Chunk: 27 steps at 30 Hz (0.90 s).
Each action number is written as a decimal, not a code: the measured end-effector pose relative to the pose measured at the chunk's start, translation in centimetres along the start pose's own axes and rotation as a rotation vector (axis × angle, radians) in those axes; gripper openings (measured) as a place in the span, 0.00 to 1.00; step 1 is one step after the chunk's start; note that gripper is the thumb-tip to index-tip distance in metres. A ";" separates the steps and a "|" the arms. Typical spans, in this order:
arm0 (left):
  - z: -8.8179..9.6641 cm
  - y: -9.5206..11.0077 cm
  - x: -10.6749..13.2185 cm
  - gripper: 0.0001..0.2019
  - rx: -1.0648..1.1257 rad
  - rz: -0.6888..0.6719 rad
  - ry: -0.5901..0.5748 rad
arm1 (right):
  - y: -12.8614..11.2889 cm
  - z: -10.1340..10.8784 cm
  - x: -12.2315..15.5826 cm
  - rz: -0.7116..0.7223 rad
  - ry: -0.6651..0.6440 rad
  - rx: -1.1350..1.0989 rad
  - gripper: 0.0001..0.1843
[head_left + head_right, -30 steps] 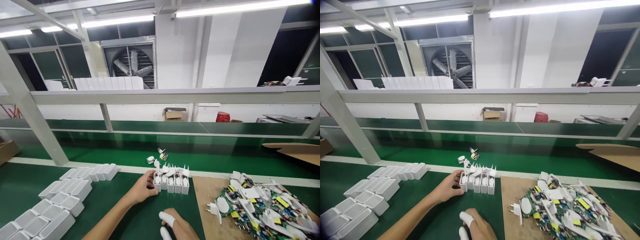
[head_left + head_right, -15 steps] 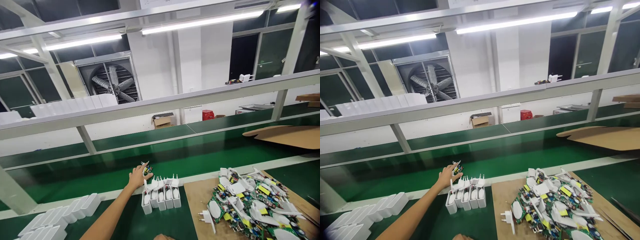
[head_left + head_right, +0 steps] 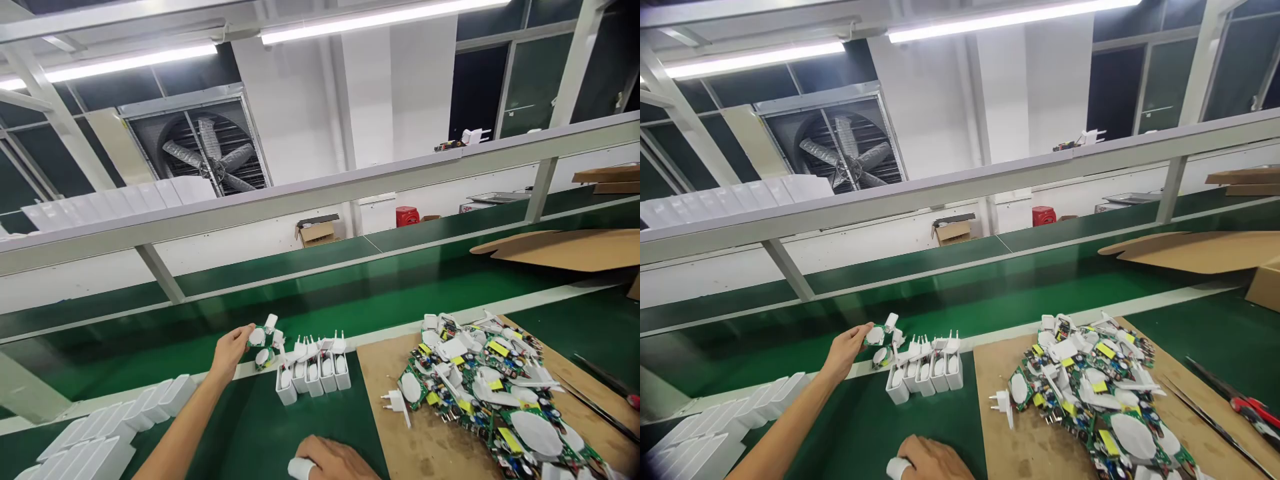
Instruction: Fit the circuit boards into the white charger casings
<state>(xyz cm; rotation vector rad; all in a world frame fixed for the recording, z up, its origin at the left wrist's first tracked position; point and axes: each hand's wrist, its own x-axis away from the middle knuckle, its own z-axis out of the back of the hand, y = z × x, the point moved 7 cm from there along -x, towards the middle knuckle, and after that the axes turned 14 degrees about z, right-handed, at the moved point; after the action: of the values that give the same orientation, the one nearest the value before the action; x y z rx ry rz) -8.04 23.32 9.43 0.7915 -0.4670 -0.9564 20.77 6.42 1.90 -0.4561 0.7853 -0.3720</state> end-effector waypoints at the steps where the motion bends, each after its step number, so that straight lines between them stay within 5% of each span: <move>1: 0.4 -0.2 0.6 0.18 0.003 -0.022 -0.019 | -0.5 0.2 0.0 0.028 -0.027 0.014 0.13; 7: -1.2 0.2 3.7 0.40 -0.050 -0.173 -0.109 | -4.2 2.1 -0.5 0.151 -0.135 0.157 0.23; 13: -3.7 2.2 4.8 0.18 -0.083 -0.198 -0.039 | -4.7 4.2 -0.3 0.137 -0.017 0.187 0.25; 17: -0.8 3.1 5.9 0.24 -0.057 -0.155 0.054 | -3.2 5.7 -0.3 0.142 0.095 0.339 0.22; 20: 1.9 2.3 9.7 0.31 -0.061 -0.188 0.038 | -2.0 7.8 -0.2 0.066 0.264 0.482 0.21; 23: 3.6 0.3 15.2 0.27 -0.110 -0.234 -0.051 | -1.1 9.8 0.2 -0.068 0.388 0.528 0.22; 27: 3.6 -2.2 20.8 0.29 -0.310 -0.208 -0.281 | 0.2 10.5 0.9 -0.227 0.391 0.487 0.29</move>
<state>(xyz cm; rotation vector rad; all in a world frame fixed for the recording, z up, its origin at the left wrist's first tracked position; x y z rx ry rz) -0.97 3.30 10.29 0.4306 -0.4689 -1.3076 29.17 8.79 7.82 -0.0083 0.9861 -0.8581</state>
